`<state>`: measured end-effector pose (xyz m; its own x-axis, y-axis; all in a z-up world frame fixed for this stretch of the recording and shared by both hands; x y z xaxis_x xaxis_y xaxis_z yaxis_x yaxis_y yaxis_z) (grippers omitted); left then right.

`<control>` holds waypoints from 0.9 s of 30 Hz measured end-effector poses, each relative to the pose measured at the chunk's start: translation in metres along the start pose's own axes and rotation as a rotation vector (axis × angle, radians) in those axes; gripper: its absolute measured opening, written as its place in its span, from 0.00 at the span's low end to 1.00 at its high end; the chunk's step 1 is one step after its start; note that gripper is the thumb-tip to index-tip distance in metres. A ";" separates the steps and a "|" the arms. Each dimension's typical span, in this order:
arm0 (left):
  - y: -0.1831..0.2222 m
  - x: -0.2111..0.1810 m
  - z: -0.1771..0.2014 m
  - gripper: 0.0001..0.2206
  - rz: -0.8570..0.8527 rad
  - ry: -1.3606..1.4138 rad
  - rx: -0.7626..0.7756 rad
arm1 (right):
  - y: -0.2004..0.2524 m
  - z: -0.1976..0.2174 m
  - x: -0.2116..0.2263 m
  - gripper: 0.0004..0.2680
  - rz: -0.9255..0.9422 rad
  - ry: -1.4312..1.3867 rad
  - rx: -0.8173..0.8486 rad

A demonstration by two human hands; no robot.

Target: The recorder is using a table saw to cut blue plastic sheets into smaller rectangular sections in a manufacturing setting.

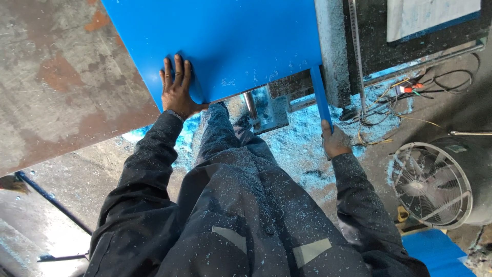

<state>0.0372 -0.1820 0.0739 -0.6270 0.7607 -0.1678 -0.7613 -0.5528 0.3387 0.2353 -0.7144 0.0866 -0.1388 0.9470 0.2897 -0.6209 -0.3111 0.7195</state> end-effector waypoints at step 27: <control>-0.019 0.000 0.003 0.72 0.074 -0.020 0.006 | -0.042 0.011 0.005 0.34 0.074 -0.033 0.017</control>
<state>0.0525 -0.1705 0.0705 -0.6779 0.7246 -0.1239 -0.7122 -0.6057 0.3548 0.2697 -0.6971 0.0647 -0.1579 0.9182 0.3633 -0.5970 -0.3818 0.7056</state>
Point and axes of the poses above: each hand's wrist, its own y-axis away from the middle knuckle, its own z-axis out of the back of the hand, x = y × z, the point moved 4 cm from there along -y, towards the middle knuckle, and after that the axes turned 14 degrees about z, right-handed, at the moved point
